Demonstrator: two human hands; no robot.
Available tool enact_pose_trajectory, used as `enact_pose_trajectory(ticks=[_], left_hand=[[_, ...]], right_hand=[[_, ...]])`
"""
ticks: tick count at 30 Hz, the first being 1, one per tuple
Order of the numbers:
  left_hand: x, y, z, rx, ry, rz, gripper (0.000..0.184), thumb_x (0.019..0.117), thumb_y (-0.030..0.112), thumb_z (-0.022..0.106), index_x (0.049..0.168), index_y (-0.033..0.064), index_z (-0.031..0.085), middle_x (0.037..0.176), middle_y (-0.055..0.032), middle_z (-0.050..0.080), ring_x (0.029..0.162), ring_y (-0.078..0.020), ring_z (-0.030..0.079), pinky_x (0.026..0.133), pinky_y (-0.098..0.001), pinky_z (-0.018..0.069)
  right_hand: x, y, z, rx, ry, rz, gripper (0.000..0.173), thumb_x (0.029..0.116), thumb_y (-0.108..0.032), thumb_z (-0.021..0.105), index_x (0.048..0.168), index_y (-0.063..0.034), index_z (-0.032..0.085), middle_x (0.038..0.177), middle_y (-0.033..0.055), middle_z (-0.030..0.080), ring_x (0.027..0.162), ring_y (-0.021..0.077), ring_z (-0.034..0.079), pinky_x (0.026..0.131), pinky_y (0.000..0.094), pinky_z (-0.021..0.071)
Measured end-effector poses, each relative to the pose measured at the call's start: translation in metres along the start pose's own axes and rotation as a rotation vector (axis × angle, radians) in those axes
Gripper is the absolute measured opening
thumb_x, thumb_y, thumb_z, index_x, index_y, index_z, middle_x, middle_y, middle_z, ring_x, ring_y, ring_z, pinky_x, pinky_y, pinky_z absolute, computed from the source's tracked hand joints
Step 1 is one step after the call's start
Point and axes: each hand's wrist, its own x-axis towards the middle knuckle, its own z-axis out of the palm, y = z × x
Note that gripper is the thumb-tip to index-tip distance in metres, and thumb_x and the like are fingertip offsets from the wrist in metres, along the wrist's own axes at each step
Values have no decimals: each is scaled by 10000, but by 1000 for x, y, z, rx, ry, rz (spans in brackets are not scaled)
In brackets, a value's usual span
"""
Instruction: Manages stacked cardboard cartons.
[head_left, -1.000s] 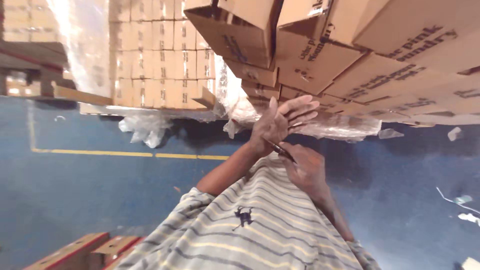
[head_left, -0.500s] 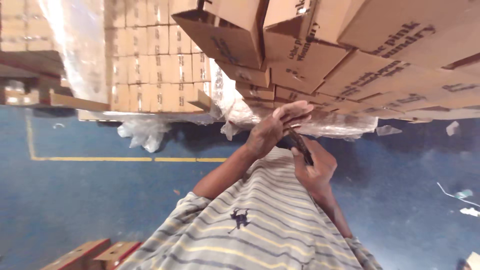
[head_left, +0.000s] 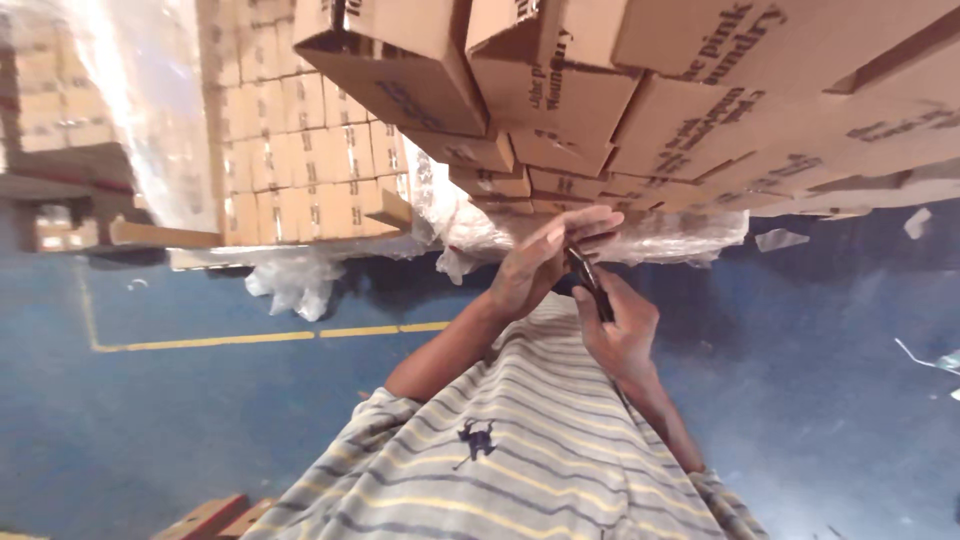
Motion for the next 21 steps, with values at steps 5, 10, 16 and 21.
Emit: enact_pose_trajectory(ticks=[5, 10, 16, 21], left_hand=[[1, -13, 14, 35, -10, -34, 726, 1026, 557, 369, 1508, 19, 432, 1538, -197, 479, 1374, -329, 516, 1111, -473, 461], [2, -33, 33, 31, -21, -104, 773, 1004, 619, 379, 1496, 26, 448, 1504, -188, 513, 1343, -303, 539, 1076, -445, 485], [-5, -53, 64, -57, 75, -168, 722, 1039, 531, 262, 1478, -5, 465, 1499, -225, 505, 1333, -335, 547, 1087, -473, 477], [-31, -54, 69, -114, 208, -164, 709, 1043, 526, 204, 1467, 41, 501, 1482, -210, 530, 1306, -320, 572, 1041, -446, 514]], right_hand=[[-13, 7, -13, 5, 0, 27, 323, 1038, -286, 618, 1084, 11, 736, 819, 94, 721, 696, 110, 665, 626, 268, 557], [-30, 18, -30, 36, 6, 62, 318, 1032, -273, 623, 1038, 25, 733, 814, 104, 725, 700, 119, 679, 629, 272, 570], [-49, 34, -40, 149, -15, 105, 317, 1033, -278, 622, 970, 23, 700, 757, 92, 687, 675, 106, 660, 619, 261, 561], [-53, 37, -34, 207, -144, 50, 303, 1039, -279, 605, 1063, 7, 705, 800, 85, 707, 694, 119, 673, 623, 303, 577]])
